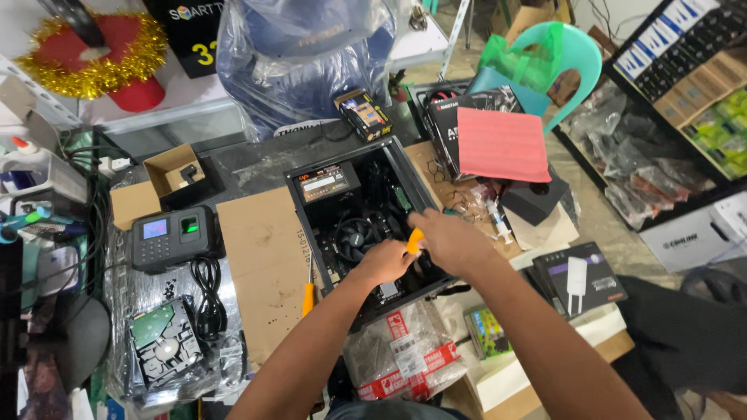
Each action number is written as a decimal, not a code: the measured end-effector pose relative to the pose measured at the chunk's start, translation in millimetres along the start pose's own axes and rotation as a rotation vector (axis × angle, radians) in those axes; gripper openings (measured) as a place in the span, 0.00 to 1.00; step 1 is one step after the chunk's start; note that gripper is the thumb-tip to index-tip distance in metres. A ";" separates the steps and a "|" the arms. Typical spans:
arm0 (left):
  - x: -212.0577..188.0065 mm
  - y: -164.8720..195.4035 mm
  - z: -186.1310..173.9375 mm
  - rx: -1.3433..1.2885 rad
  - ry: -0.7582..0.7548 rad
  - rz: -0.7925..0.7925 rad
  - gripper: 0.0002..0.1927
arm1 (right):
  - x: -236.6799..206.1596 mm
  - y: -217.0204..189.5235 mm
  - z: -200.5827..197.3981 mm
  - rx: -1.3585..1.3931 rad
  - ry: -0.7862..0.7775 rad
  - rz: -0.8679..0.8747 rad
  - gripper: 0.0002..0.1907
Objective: The person works on an open desktop computer case on a workbench, positions a motherboard with CPU cooler into the case, then uses a screwdriver to drive screws and secure the board inside the case, handling small screws by hand.
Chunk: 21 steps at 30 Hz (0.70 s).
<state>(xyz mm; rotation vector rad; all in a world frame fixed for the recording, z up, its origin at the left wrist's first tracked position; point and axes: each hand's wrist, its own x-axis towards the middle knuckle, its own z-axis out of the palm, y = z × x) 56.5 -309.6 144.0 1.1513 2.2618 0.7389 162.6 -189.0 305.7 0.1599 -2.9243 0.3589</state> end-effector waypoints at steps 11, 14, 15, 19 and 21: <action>-46.0 -17.0 -26.3 -0.099 0.300 -0.066 0.27 | -3.3 -6.5 16.1 0.211 -0.095 0.111 0.21; -106.6 -12.8 -31.9 0.066 0.522 -0.670 0.24 | -7.5 0.9 21.4 0.341 -0.062 0.115 0.19; -124.8 -9.4 -29.4 0.070 0.583 -0.777 0.26 | -9.0 4.1 22.9 0.384 -0.066 0.134 0.19; -153.4 -9.2 -27.6 0.211 0.672 -0.841 0.26 | -13.7 6.6 36.1 0.382 0.006 0.136 0.21; -152.6 -20.7 -36.3 0.253 0.749 -0.874 0.27 | -15.0 6.1 43.6 0.306 0.003 0.092 0.21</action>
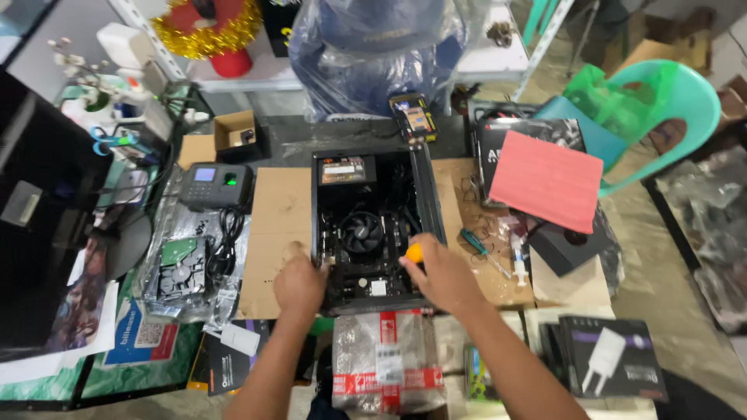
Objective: The person works on an open desktop computer case on a workbench, positions a motherboard with CPU cooler into the case, then uses a screwdriver to drive screws and secure the board inside the case, handling small screws by hand.
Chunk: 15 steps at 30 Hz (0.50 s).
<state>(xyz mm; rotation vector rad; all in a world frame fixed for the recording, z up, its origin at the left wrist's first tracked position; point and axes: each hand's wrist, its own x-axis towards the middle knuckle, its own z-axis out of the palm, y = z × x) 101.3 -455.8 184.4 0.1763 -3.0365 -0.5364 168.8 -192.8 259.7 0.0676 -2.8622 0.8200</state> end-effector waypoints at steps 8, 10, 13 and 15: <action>45.2 -23.4 7.4 -0.012 -0.126 0.217 0.17 | -6.2 -2.6 32.0 0.087 0.134 -0.208 0.20; 56.8 -30.0 7.1 0.004 -0.156 0.305 0.16 | -7.6 -9.2 40.0 0.073 0.113 -0.231 0.20; 90.3 -37.1 1.0 0.037 -0.206 0.383 0.16 | 2.5 -26.1 52.4 0.037 0.128 -0.219 0.19; 112.2 -40.5 -1.7 0.047 -0.258 0.421 0.17 | 10.9 -37.3 57.3 0.041 0.182 -0.212 0.18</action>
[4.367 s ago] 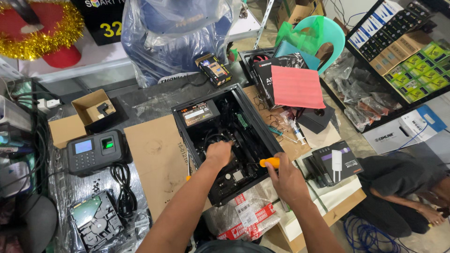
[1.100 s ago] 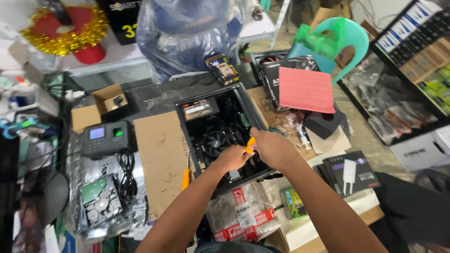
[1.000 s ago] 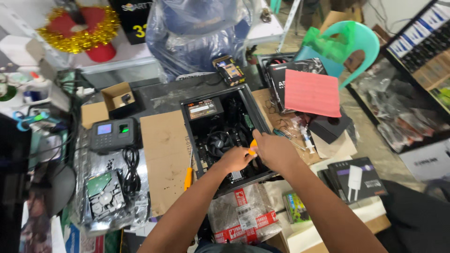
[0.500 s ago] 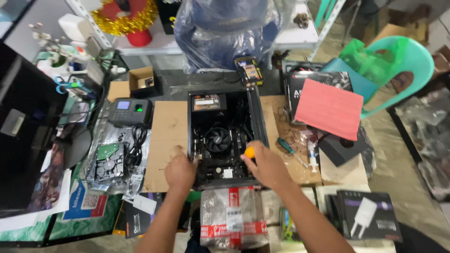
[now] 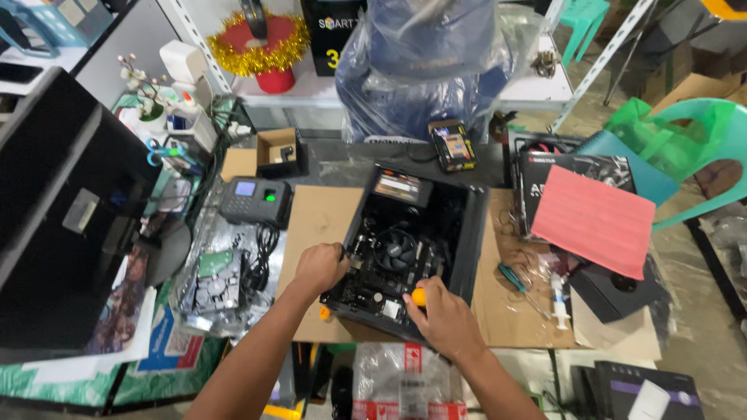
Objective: The person works on an open desktop computer case on a workbench, positions a motherboard with CPU cooler into the case, then uses a screwdriver to drive screws and secure the board inside the case, handling small screws by hand.
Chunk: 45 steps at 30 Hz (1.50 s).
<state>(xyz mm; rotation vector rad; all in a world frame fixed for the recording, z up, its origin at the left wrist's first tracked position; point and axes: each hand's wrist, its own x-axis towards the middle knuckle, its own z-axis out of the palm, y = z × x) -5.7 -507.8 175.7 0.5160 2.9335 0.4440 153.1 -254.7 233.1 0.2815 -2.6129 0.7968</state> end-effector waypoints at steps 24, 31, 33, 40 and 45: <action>33.7 -33.0 50.5 -2.425 -0.370 -0.426 0.11 | 50.3 -42.0 -29.6 0.063 -0.002 0.786 0.21; 22.6 6.2 49.8 -2.181 -0.157 -0.462 0.19 | 39.3 -18.7 -49.1 0.738 0.402 0.516 0.18; 21.8 9.1 51.4 -2.103 -0.092 -0.498 0.21 | 37.7 -18.1 -48.9 0.814 0.435 0.456 0.18; 9.1 8.2 37.2 -2.202 -0.069 -0.427 0.20 | 43.0 -22.8 -44.9 0.871 0.385 0.413 0.17; -1.4 11.7 23.8 -2.183 -0.036 -0.341 0.19 | 45.1 -27.3 -48.1 0.878 0.400 0.318 0.17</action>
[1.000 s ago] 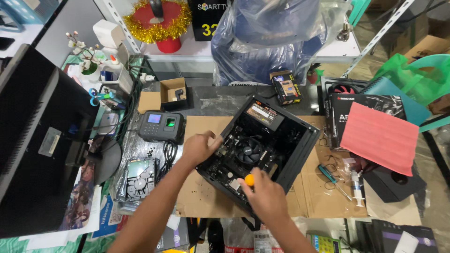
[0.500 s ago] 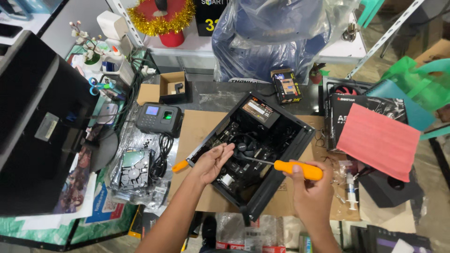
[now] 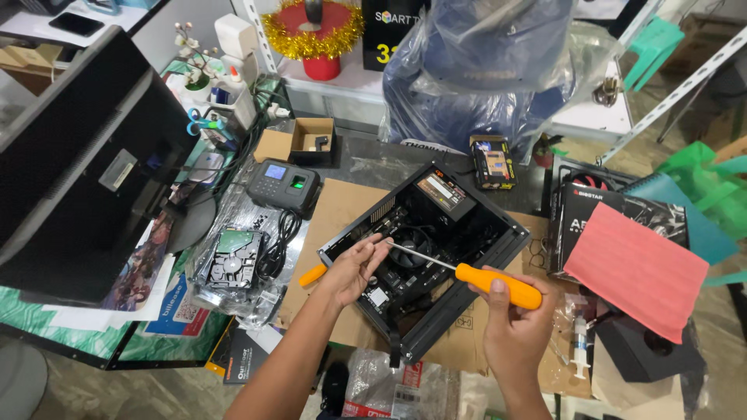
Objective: The person works on an open desktop computer case on a workbench, positions a motherboard with CPU cooler into the case, then uses a screwdriver to drive screws and secure the board inside the case, handling small screws by hand.
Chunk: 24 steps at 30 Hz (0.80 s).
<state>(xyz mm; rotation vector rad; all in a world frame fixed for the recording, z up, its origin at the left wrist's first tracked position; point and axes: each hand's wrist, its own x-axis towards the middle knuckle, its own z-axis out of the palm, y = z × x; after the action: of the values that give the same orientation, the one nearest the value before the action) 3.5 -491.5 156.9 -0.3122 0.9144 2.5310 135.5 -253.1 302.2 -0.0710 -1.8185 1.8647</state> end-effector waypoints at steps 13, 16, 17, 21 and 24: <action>14.2 -14.5 -13.0 -0.044 0.081 0.017 0.16 | -9.9 1.2 3.9 -0.020 -0.024 -0.047 0.18; 12.1 -11.5 -7.3 -0.053 0.057 0.007 0.17 | -10.6 -0.3 4.4 -0.037 -0.012 -0.057 0.18; 11.5 -10.5 -5.2 -0.059 0.051 0.007 0.17 | -10.9 -1.2 4.7 -0.036 -0.007 -0.057 0.18; 8.5 -7.6 1.3 -0.089 -0.009 -0.015 0.12 | -11.9 -5.1 5.3 -0.049 -0.006 -0.058 0.17; 5.7 -5.9 4.8 -0.144 -0.034 -0.025 0.07 | -13.7 -7.4 4.6 -0.114 0.002 -0.044 0.17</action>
<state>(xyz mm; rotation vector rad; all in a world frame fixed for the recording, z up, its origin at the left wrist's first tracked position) 0.9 -482.5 155.2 -0.3207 0.7124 2.5765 147.9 -263.1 305.2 -0.0726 -1.9090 1.7296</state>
